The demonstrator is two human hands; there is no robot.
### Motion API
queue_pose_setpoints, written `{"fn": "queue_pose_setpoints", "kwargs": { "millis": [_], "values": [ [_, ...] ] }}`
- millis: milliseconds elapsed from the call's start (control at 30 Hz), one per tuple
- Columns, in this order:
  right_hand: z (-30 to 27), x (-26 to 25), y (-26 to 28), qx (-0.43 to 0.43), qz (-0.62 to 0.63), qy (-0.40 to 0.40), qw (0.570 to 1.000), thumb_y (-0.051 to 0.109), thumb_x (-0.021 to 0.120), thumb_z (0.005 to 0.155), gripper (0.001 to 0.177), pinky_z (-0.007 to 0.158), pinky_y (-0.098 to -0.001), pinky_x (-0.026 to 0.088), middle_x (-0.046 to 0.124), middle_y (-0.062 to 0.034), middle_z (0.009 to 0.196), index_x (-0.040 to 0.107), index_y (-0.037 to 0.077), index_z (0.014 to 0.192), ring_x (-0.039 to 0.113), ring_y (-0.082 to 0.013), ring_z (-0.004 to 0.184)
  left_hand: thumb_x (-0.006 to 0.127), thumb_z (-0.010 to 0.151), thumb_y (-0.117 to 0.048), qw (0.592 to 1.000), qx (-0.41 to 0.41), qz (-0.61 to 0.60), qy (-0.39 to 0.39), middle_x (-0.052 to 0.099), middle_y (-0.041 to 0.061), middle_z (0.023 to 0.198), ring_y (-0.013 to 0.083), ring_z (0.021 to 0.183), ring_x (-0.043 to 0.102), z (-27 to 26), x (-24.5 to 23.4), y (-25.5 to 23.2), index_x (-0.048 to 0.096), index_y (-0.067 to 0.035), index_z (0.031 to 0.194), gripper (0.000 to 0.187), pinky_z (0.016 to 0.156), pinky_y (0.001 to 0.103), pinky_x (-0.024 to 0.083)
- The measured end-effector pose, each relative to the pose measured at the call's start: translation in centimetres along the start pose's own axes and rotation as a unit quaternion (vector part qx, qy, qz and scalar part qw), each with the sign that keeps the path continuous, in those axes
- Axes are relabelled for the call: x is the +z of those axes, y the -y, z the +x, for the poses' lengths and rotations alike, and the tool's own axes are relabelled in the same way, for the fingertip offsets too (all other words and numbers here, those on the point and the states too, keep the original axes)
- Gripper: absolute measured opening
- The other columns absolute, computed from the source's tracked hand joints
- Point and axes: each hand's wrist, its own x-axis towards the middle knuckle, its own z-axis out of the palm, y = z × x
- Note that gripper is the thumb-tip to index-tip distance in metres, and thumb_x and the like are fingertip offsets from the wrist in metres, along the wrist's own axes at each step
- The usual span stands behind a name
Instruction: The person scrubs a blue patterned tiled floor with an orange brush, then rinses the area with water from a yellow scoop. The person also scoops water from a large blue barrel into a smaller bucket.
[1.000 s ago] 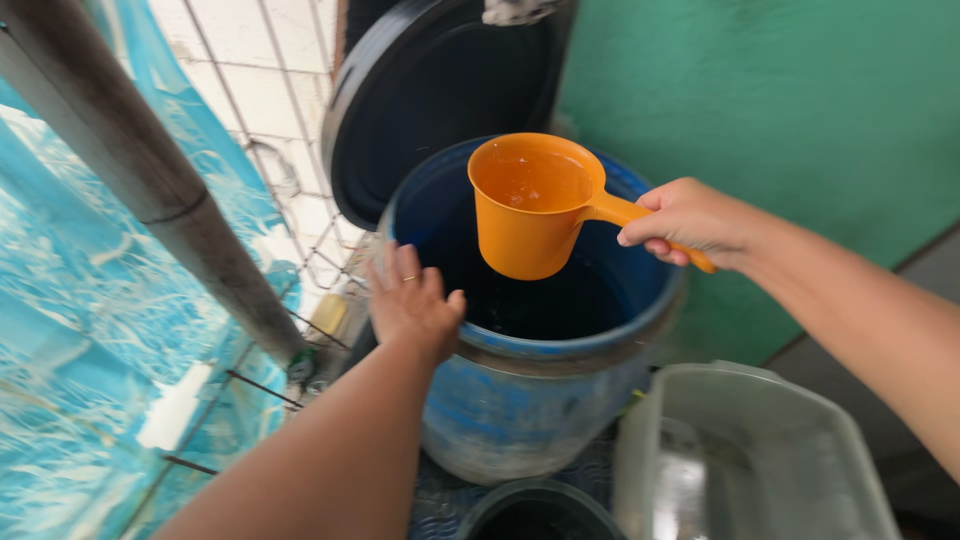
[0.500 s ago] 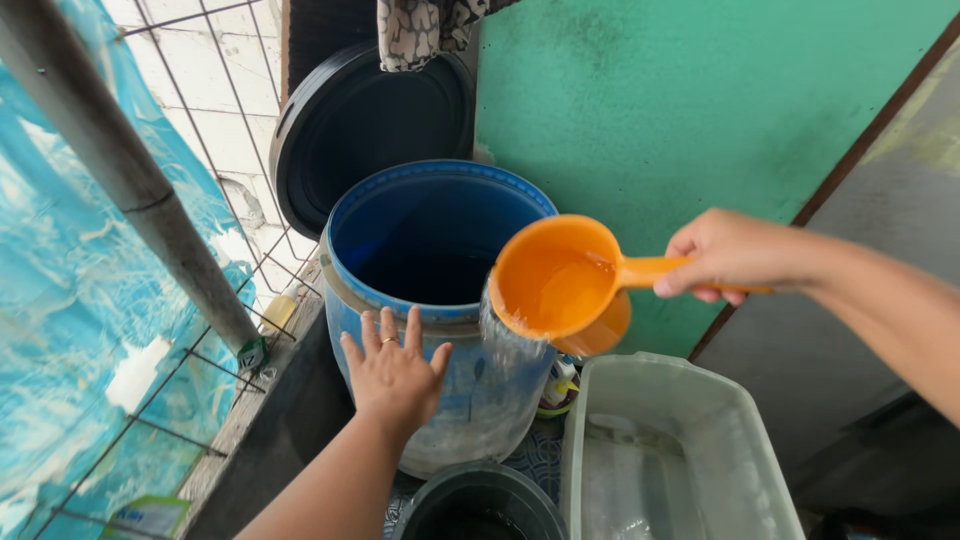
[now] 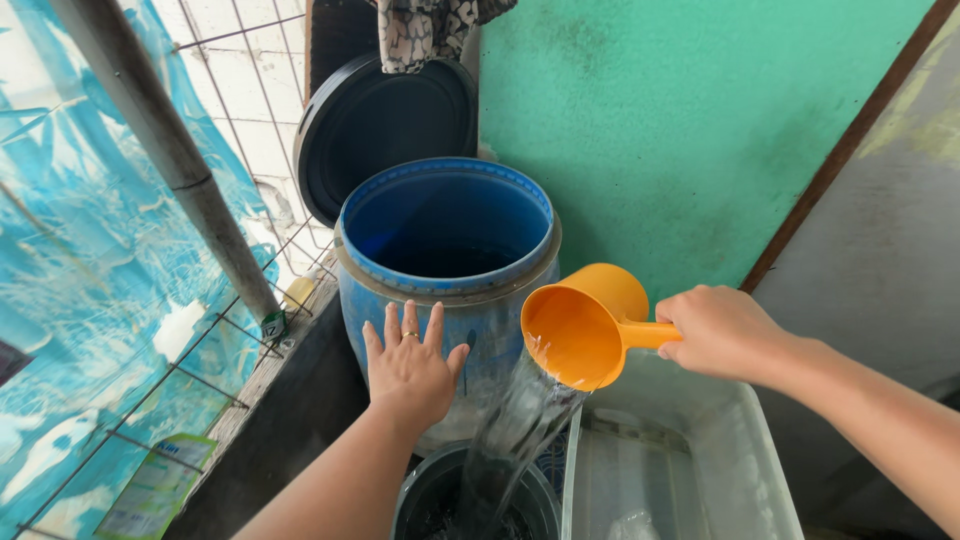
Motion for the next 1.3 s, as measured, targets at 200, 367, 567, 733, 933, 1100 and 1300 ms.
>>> {"fn": "queue_pose_setpoints", "kwargs": {
  "millis": [200,367,567,733,933,1100,1300],
  "values": [
    [-0.9,2.3,-0.3,-0.037,0.001,-0.037,0.999,0.019,0.074,0.081,0.014,0.069,-0.0474,0.055,0.073,-0.0132,0.072,0.069,0.008,0.086,0.071,-0.0324,0.073,0.022,0.103,-0.058,1.000,-0.004,-0.001,-0.015,0.008,0.012,0.169,0.0340,0.156,-0.002,-0.8,0.1,-0.1,0.007,-0.024,0.163,0.071,0.123,0.056,0.001],
    [-1.4,3.7,-0.4,-0.072,0.047,-0.105,0.991,0.011,0.070,0.080,0.011,0.065,-0.0513,0.050,0.068,-0.0149,0.069,0.062,0.005,0.084,0.067,-0.0377,0.071,0.021,0.102,-0.059,1.000,-0.006,0.004,-0.011,0.007,0.012,0.169,0.0334,0.156,-0.003,-0.6,0.1,-0.2,0.006,-0.026,0.163,0.071,0.123,0.056,0.000],
    [-1.4,5.3,-0.5,-0.146,0.108,-0.192,0.964,0.000,0.063,0.075,0.011,0.062,-0.0512,0.048,0.064,-0.0146,0.075,0.061,0.004,0.086,0.064,-0.0389,0.073,0.021,0.102,-0.059,0.999,-0.007,0.009,-0.035,0.008,0.011,0.169,0.0330,0.156,-0.001,1.3,0.1,0.5,0.006,-0.026,0.163,0.071,0.123,0.056,0.002],
    [1.4,5.8,1.1,-0.133,0.127,-0.206,0.961,0.003,0.064,0.078,0.015,0.064,-0.0525,0.048,0.066,-0.0153,0.080,0.059,0.004,0.093,0.065,-0.0408,0.078,0.022,0.102,-0.059,0.998,-0.001,-0.004,-0.058,0.011,0.012,0.168,0.0337,0.155,0.002,4.1,0.6,2.3,0.010,-0.025,0.163,0.071,0.122,0.056,0.003],
    [11.1,3.9,5.4,-0.099,0.129,-0.235,0.958,0.012,0.066,0.085,0.022,0.069,-0.0564,0.051,0.071,-0.0184,0.087,0.059,0.006,0.105,0.067,-0.0454,0.083,0.024,0.102,-0.061,0.996,0.017,-0.024,-0.089,0.015,0.013,0.168,0.0352,0.155,0.006,8.9,0.9,5.4,0.015,-0.022,0.162,0.073,0.122,0.056,0.008],
    [20.5,2.4,9.3,-0.082,0.079,-0.193,0.974,0.017,0.067,0.089,0.021,0.075,-0.0567,0.053,0.073,-0.0199,0.089,0.060,0.004,0.104,0.069,-0.0440,0.085,0.025,0.101,-0.063,0.996,0.030,-0.036,-0.079,0.016,0.013,0.168,0.0369,0.155,0.007,14.1,1.0,8.0,0.016,-0.022,0.163,0.074,0.121,0.056,0.010],
    [30.0,4.0,12.9,-0.094,-0.011,-0.109,0.990,0.015,0.064,0.091,0.019,0.081,-0.0534,0.055,0.074,-0.0210,0.092,0.063,0.002,0.105,0.072,-0.0405,0.089,0.025,0.100,-0.066,0.997,0.040,-0.026,-0.065,0.016,0.013,0.167,0.0380,0.154,0.006,19.9,2.3,11.2,0.015,-0.022,0.162,0.077,0.122,0.055,0.007]
  ]
}}
